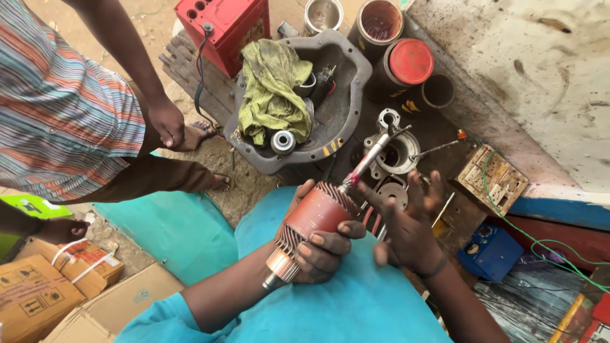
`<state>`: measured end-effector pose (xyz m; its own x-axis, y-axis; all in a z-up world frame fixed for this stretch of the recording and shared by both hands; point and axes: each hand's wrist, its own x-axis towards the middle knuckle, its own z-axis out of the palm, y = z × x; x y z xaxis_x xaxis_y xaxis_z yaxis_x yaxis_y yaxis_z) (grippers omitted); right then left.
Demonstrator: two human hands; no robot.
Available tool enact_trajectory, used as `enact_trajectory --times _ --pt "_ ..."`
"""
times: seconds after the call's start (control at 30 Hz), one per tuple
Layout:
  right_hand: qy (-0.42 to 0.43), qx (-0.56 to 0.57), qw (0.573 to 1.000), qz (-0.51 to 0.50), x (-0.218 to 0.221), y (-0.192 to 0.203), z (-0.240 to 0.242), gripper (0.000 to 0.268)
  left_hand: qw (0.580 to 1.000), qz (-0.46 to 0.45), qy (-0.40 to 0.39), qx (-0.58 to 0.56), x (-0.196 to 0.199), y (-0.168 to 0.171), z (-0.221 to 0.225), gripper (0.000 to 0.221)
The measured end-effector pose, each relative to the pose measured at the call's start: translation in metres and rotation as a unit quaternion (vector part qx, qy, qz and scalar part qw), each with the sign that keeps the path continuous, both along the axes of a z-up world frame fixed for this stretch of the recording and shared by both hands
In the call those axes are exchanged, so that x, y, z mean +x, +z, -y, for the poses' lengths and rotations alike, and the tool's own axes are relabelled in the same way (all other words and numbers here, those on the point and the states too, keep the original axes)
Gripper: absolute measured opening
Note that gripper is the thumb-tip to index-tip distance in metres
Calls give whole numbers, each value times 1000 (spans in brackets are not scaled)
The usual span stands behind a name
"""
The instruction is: Repairing and inspecting an electric motor armature and housing using various hand tools.
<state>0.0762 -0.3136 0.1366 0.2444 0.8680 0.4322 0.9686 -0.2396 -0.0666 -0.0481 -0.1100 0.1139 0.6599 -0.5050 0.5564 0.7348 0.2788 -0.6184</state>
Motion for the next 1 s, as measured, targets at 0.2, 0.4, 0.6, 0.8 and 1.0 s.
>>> enact_trajectory --times 0.2,0.4,0.6,0.8,1.0 --pt "-19 59 995 -73 8 51 -26 96 1000 9 -17 23 4 -4 4 73" --pt "9 40 997 -62 1 35 -12 100 999 22 -27 13 8 -3 7 72" --pt "-17 84 991 -102 7 65 -34 94 998 12 -21 -52 10 -3 14 70" --pt "32 69 997 -33 1 35 -4 92 998 28 -34 -37 11 -3 20 69" --pt "19 108 994 -22 15 17 -12 89 991 -29 -38 -127 8 14 20 57"
